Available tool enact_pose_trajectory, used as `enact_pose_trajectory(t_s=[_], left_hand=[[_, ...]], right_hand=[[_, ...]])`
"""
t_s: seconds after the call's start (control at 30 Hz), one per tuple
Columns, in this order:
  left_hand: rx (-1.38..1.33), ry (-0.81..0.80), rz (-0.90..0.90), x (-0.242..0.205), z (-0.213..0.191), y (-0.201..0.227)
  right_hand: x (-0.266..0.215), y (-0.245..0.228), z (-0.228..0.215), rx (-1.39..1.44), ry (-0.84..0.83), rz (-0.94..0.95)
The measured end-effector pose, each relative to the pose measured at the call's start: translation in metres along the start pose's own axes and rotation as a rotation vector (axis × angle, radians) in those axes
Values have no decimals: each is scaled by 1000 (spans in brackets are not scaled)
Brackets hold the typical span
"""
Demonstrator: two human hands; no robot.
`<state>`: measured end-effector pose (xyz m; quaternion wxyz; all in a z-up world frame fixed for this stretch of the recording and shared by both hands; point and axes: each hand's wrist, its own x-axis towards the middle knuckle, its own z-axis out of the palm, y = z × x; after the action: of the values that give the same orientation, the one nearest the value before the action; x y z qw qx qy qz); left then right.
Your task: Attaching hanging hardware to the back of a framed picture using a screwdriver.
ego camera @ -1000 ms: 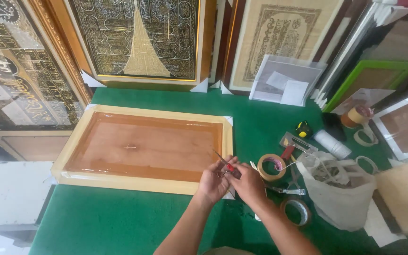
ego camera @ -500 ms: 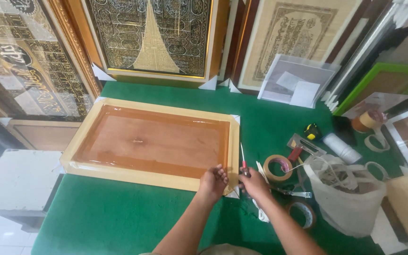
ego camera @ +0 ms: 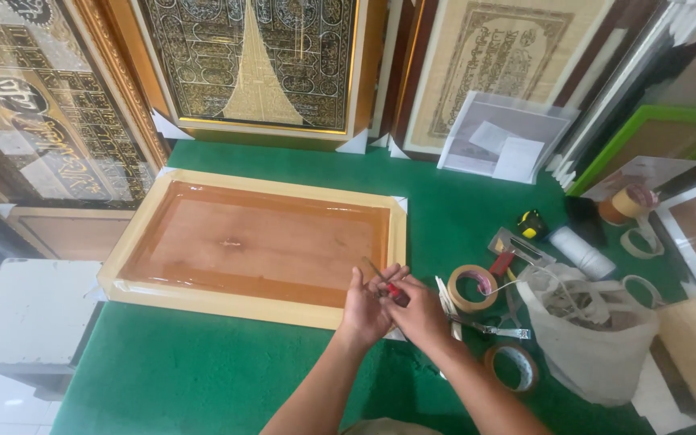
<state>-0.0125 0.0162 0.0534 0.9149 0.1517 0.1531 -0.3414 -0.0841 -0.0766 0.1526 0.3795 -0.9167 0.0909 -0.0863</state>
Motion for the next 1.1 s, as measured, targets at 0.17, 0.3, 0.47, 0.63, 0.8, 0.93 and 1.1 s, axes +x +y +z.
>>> enact_pose_trajectory(t_s=[0.17, 0.3, 0.47, 0.63, 0.8, 0.93, 1.1], left_hand=[[-14, 20, -33, 4, -7, 2], [207, 149, 1, 47, -67, -5], [29, 263, 47, 47, -76, 2], [-117, 320, 129, 52, -92, 11], [-94, 313, 146, 52, -92, 22], [-90, 325, 150, 43, -88, 26], [-88, 312, 131, 46, -91, 22]], right_hand=[[12, 29, 9, -114, -43, 86], [24, 46, 4, 2, -101, 385], [38, 78, 17, 274, 2, 583], [65, 100, 34, 332, 34, 719], [90, 96, 57, 374, 11, 750], [94, 101, 63, 278, -19, 728], [88, 90, 59, 345, 4, 766]])
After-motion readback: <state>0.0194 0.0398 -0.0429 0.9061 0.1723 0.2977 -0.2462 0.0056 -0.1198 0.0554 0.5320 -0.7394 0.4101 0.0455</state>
